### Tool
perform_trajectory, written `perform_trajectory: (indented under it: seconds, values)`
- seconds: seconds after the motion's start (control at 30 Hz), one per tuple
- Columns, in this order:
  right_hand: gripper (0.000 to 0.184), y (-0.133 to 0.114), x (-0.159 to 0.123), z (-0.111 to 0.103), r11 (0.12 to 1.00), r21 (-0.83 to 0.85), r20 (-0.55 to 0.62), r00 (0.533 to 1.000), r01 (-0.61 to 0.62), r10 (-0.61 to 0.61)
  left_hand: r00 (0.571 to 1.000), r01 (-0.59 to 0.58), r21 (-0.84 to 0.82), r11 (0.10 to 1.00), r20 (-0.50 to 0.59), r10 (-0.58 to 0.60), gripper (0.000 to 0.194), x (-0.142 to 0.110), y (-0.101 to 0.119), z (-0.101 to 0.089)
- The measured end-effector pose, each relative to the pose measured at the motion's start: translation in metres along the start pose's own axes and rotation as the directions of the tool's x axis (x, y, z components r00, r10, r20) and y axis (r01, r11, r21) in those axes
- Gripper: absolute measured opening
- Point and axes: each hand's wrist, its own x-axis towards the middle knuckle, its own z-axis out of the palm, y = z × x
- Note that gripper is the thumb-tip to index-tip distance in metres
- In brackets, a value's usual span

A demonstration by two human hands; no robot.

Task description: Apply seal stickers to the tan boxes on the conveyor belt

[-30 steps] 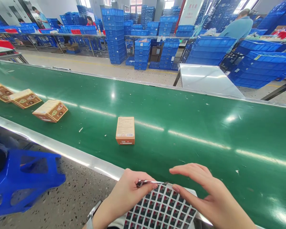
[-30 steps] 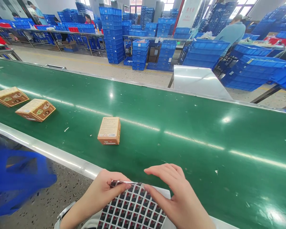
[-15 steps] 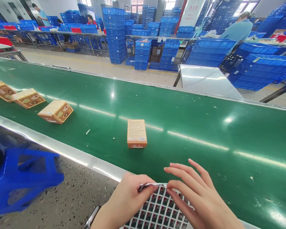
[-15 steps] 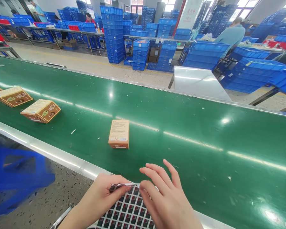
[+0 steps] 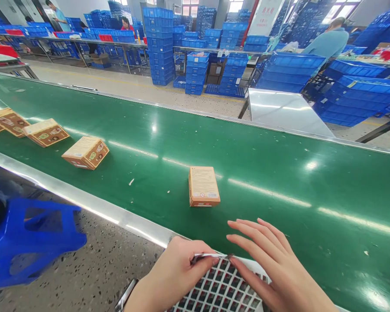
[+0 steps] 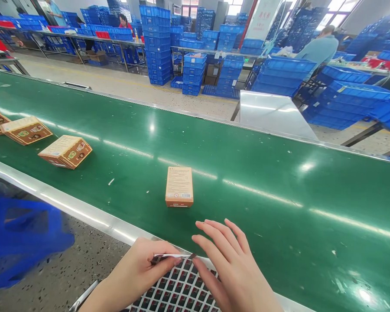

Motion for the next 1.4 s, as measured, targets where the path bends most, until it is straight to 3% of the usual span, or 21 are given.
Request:
perform_trajectory:
  seconds: [0.2,0.33,0.4,0.47,0.53,0.6,0.67,0.7,0.77,0.9,1.07,1.4]
  values:
    - [0.019,0.003,-0.004,-0.003,0.998,0.007,0.020,0.997,0.068,-0.068,1.000,0.013,0.007,1.000,-0.022,-0.013,0.023,0.000,0.003,0.000]
    - [0.019,-0.001,-0.009,-0.009,0.999,0.037,-0.043,0.999,0.035,-0.033,0.996,0.061,0.053,0.997,-0.069,-0.058,0.025,0.000,0.002,0.000]
    - [0.016,0.003,-0.009,-0.013,0.988,0.145,-0.065,0.996,-0.044,0.054,0.998,0.040,0.040,0.998,-0.048,-0.038,0.023,0.000,0.000,0.000]
    - [0.009,0.013,-0.006,-0.016,0.921,0.322,-0.023,0.971,-0.219,0.239,0.996,-0.086,0.016,0.996,-0.013,0.086,0.017,0.001,-0.002,-0.003]
    - [0.015,0.030,0.002,-0.015,0.749,0.487,0.075,0.875,-0.450,0.478,0.965,-0.263,0.039,0.964,0.017,0.262,0.011,0.005,-0.003,-0.006]
    - [0.036,0.049,0.015,-0.010,0.517,0.580,0.172,0.715,-0.630,0.678,0.916,-0.401,0.115,0.909,0.071,0.395,0.008,0.014,-0.004,-0.010]
    - [0.048,0.066,0.030,-0.002,0.329,0.615,0.243,0.570,-0.716,0.785,0.888,-0.458,0.209,0.864,0.146,0.436,0.009,0.026,-0.003,-0.012]
    - [0.050,0.072,0.037,0.003,0.269,0.630,0.267,0.529,-0.728,0.806,0.881,-0.471,0.245,0.848,0.175,0.439,0.009,0.033,-0.002,-0.012]
    - [0.052,0.081,0.048,0.012,0.209,0.653,0.294,0.499,-0.728,0.815,0.885,-0.461,0.284,0.841,0.209,0.415,0.010,0.046,-0.001,-0.011]
    - [0.048,0.084,0.053,0.021,0.175,0.662,0.322,0.488,-0.729,0.811,0.903,-0.411,0.277,0.869,0.257,0.345,0.009,0.059,0.002,-0.004]
    - [0.037,0.083,0.046,0.014,0.178,0.633,0.313,0.459,-0.753,0.832,0.912,-0.378,0.259,0.889,0.271,0.309,0.018,0.058,0.011,0.007]
    - [0.037,0.086,0.032,0.007,0.340,0.488,0.149,0.460,-0.804,0.875,0.888,-0.424,0.215,0.880,0.287,0.358,0.019,0.067,0.018,0.025]
